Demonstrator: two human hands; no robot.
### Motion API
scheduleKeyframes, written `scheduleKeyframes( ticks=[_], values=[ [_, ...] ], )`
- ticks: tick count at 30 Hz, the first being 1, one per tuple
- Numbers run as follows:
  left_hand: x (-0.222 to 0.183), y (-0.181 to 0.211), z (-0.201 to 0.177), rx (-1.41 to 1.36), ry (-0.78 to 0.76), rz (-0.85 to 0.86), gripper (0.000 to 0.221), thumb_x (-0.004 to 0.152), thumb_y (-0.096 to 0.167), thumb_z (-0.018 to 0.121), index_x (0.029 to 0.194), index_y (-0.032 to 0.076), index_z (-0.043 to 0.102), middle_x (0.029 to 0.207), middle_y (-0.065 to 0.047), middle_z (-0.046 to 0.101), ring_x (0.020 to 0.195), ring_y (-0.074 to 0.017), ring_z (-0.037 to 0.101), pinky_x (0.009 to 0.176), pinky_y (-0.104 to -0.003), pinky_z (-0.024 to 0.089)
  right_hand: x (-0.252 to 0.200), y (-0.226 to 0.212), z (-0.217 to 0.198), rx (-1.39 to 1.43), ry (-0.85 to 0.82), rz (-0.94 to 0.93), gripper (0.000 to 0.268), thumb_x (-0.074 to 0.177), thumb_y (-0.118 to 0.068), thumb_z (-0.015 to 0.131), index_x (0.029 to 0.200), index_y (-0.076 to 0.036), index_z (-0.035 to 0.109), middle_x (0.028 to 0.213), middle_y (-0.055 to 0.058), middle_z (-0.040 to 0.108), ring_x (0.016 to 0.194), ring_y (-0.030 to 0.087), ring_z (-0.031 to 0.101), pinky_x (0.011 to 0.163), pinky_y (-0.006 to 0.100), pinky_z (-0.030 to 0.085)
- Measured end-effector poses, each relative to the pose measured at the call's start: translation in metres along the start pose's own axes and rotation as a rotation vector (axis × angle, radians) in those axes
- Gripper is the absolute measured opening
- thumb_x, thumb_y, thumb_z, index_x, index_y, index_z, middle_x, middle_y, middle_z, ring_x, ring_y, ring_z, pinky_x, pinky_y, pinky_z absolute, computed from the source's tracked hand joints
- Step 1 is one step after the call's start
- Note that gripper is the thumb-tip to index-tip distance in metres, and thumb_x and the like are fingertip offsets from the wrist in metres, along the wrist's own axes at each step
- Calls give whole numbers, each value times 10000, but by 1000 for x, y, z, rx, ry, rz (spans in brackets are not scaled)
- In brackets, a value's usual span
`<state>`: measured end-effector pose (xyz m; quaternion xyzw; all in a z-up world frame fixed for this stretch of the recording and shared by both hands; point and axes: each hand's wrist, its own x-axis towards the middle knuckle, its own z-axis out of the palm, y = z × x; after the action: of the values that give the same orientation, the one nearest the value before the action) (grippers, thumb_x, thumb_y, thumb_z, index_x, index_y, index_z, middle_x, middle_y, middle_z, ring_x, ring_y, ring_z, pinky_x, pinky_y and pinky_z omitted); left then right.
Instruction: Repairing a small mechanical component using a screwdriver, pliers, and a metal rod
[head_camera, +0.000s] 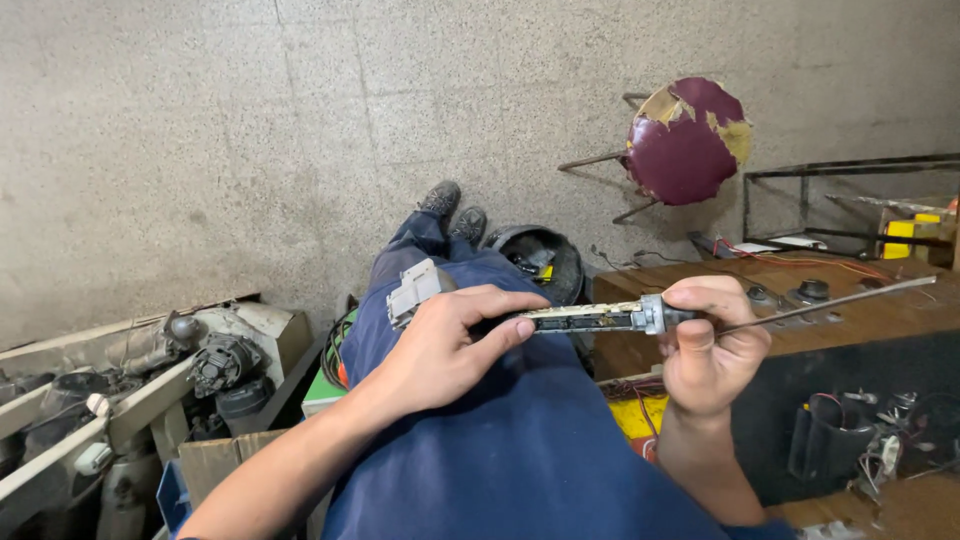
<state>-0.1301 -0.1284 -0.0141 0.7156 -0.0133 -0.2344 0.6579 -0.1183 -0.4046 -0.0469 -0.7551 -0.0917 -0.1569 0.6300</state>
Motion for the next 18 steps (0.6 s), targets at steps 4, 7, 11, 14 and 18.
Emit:
scheduleKeyframes(
  ticks=[4, 7, 11, 14, 18],
  values=[
    [0, 3, 1, -21, 7, 0, 281, 943, 243, 653, 1184, 160, 772, 964, -117, 793, 991, -350, 760, 851, -456, 579, 2, 1, -2, -25, 4, -19, 479, 956, -391, 642, 856, 78, 634, 794, 190, 610, 320, 59, 428, 305, 189, 346],
    [1, 3, 2, -12, 24, -5, 282, 941, 254, 656, 1183, 168, 772, 974, -105, 796, 995, -342, 760, 854, -450, 576, 2, 1, -1, -17, 4, -9, 474, 962, -377, 638, 859, 86, 631, 784, 187, 603, 314, 62, 416, 303, 194, 347],
    [-2, 1, 5, -36, 20, -61, 291, 958, 296, 619, 1175, 176, 773, 961, -103, 800, 1005, -347, 760, 862, -459, 580, 1, 3, 2, 39, 22, 49, 471, 968, -367, 633, 927, 102, 638, 777, 184, 587, 299, 48, 396, 289, 188, 353],
    [4, -10, 6, -118, -1, -122, 304, 950, 303, 623, 1170, 168, 782, 957, -114, 800, 974, -280, 734, 844, -442, 582, 4, 2, 6, 54, 17, 77, 467, 984, -354, 623, 978, 113, 635, 786, 187, 589, 304, 40, 399, 295, 182, 360],
    [14, -32, 13, -381, 15, -251, 348, 892, 317, 657, 1140, 121, 802, 820, -130, 746, 763, -172, 657, 713, -303, 596, 2, 11, 12, 106, 27, 131, 464, 1022, -336, 595, 1178, 100, 575, 913, 204, 623, 353, 13, 391, 329, 168, 384]
  ],
)
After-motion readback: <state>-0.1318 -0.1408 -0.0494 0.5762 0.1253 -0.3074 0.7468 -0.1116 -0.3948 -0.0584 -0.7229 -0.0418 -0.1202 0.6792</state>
